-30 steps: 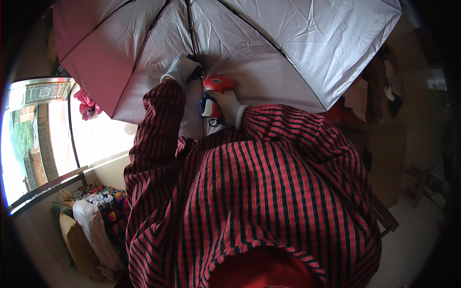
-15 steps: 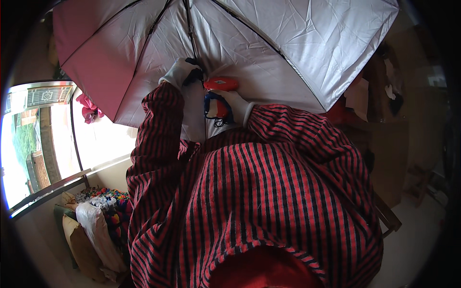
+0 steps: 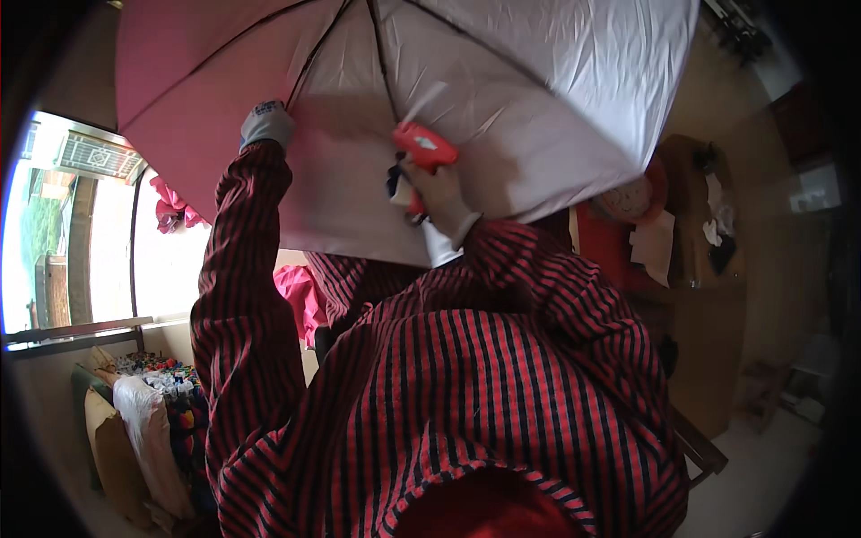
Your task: Applying hot glue to the ribs of an umbrella and pressing the fabric cover onto them to secure it.
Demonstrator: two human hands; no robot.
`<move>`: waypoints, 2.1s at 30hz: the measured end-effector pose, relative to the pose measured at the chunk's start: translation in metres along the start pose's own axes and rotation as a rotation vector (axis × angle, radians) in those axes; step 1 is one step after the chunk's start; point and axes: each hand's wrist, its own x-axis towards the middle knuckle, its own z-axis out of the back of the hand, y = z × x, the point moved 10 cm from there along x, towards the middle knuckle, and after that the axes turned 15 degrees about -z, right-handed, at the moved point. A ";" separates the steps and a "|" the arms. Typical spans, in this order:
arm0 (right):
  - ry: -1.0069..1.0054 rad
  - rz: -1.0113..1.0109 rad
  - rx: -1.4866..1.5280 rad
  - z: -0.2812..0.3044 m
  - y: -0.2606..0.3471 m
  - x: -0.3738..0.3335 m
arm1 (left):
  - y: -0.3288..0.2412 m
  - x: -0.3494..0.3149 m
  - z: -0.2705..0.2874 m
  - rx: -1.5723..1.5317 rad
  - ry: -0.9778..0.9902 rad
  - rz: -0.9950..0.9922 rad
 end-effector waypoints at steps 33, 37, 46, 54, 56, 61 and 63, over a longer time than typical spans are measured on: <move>-0.092 -0.104 0.013 -0.007 -0.002 0.091 | -0.136 -0.028 -0.032 -0.601 -0.375 -0.096; -0.005 -0.087 0.052 -0.007 -0.001 0.097 | -0.133 -0.028 -0.038 -0.635 -0.360 -0.039; 0.166 -0.446 0.163 0.007 -0.027 0.120 | -0.124 -0.026 -0.044 -0.690 -0.345 0.037; 0.354 -0.493 0.222 -0.005 -0.023 0.119 | -0.123 -0.021 -0.056 -0.879 -0.301 0.040; 0.379 -0.465 0.197 -0.006 -0.022 0.118 | -0.124 -0.021 -0.056 -0.872 -0.294 0.032; 0.354 -0.545 0.329 -0.011 -0.042 0.134 | -0.125 -0.023 -0.059 -0.923 -0.286 0.022; 0.285 -0.641 0.302 -0.006 -0.054 0.139 | -0.129 -0.022 -0.056 -0.932 -0.308 -0.030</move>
